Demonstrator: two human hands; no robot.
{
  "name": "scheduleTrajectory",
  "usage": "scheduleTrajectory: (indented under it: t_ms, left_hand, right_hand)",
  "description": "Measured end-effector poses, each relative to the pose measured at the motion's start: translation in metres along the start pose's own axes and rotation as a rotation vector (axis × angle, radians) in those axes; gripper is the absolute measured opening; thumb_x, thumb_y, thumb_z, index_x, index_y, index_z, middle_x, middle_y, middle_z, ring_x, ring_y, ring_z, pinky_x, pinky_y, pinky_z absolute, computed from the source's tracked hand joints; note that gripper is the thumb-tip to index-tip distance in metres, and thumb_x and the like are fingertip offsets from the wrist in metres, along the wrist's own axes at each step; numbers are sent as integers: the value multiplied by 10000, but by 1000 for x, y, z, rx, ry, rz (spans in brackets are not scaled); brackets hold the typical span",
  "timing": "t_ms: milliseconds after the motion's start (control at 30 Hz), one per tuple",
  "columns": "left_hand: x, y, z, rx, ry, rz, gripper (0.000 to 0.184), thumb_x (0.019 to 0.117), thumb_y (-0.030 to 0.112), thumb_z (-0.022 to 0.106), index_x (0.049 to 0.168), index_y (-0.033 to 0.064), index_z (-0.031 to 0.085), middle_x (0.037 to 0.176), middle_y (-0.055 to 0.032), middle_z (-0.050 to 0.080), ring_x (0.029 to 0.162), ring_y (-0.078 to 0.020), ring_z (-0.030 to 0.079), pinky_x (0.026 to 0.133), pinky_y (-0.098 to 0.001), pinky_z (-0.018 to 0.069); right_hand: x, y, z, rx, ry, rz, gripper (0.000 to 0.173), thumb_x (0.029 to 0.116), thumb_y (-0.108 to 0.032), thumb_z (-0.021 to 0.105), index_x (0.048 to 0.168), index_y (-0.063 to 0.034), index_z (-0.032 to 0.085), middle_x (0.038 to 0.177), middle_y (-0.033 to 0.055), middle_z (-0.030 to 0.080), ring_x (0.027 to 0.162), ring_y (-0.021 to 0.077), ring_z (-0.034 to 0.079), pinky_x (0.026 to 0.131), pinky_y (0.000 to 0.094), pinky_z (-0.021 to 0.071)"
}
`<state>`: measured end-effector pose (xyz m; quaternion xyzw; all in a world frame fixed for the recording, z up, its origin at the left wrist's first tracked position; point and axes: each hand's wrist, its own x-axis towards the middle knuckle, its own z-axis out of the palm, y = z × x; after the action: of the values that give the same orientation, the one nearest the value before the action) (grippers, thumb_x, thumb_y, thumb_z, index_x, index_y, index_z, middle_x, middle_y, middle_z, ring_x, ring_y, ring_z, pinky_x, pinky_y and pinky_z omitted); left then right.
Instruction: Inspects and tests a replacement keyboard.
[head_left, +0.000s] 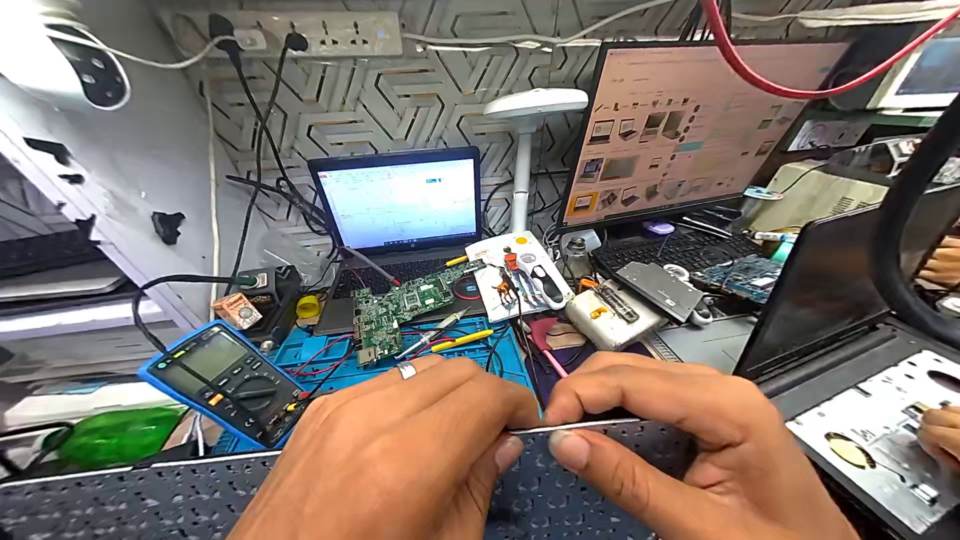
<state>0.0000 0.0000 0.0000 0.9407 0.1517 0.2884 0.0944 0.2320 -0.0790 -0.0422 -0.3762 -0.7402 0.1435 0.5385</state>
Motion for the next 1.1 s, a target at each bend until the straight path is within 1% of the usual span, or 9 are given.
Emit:
scheduleTrajectory:
  t_ms: [200,333,400,533,667,800,900,1000,1100]
  left_hand:
    - [-2,-4,2,-33,-24,-40,196,1044,205,547,1067,134,727,940,4,709,833,-81,659,673,-282,537]
    - [-4,-4,-4,-55,-49,-63,193,1045,196,560,1078,102,726,951,-36,715,832,-106,666,679,-288,547]
    - [-5,-4,-5,-69,-57,-62,191,1043,190,563,1081,95,725,953,-43,716,845,-107,669,698,-286,552]
    - [-2,-2,-6,-115,-64,-48,195,1045,181,562,1079,74,722,950,-61,713,831,-111,659,698,-278,540]
    - [-1,-3,-4,-164,-65,-34,197,1047,182,570,1086,56,716,953,-82,711,837,-119,654,710,-286,534]
    - [1,-5,0,-200,-5,-20,182,1041,189,604,1064,42,710,946,-96,708,847,-115,664,724,-284,552]
    - [3,-5,-1,-210,43,-8,194,1037,169,606,1045,-1,700,914,-141,696,821,-140,658,712,-290,541]
    - [5,-3,-2,-225,81,13,214,1036,162,599,1020,-31,689,891,-178,684,802,-179,659,703,-313,547]
    - [4,-4,0,-250,122,50,210,1032,141,588,1009,-46,682,896,-190,678,815,-193,657,725,-325,548]
  right_hand:
    - [-1,2,0,35,-13,74,178,985,-216,709,1058,-64,765,984,-20,754,908,39,703,789,204,608]
    - [-9,1,-11,111,8,162,194,967,-220,735,1066,-53,753,962,13,750,817,63,712,684,216,620]
    - [-12,-1,-14,150,18,174,183,979,-205,720,1064,-47,753,960,23,746,801,65,707,669,216,616]
    - [-13,4,-11,144,73,75,176,996,-174,688,1040,-19,758,922,29,737,832,58,692,723,212,600]
    - [-14,2,-6,124,138,46,179,997,-169,684,1019,-8,758,904,32,740,825,41,683,712,195,579]
    - [-10,-4,-2,91,183,15,165,985,-126,691,1023,22,755,921,59,747,834,52,697,734,204,597]
    - [-6,-6,-1,131,250,-26,177,955,-113,736,1041,41,750,917,67,756,807,41,695,717,193,592]
    - [-3,-11,-5,184,315,-81,166,960,-113,730,1046,29,737,956,49,759,842,30,710,760,195,611]
    - [-4,-18,-12,201,302,-122,140,978,-92,702,1059,19,729,999,56,756,897,52,719,804,214,618]
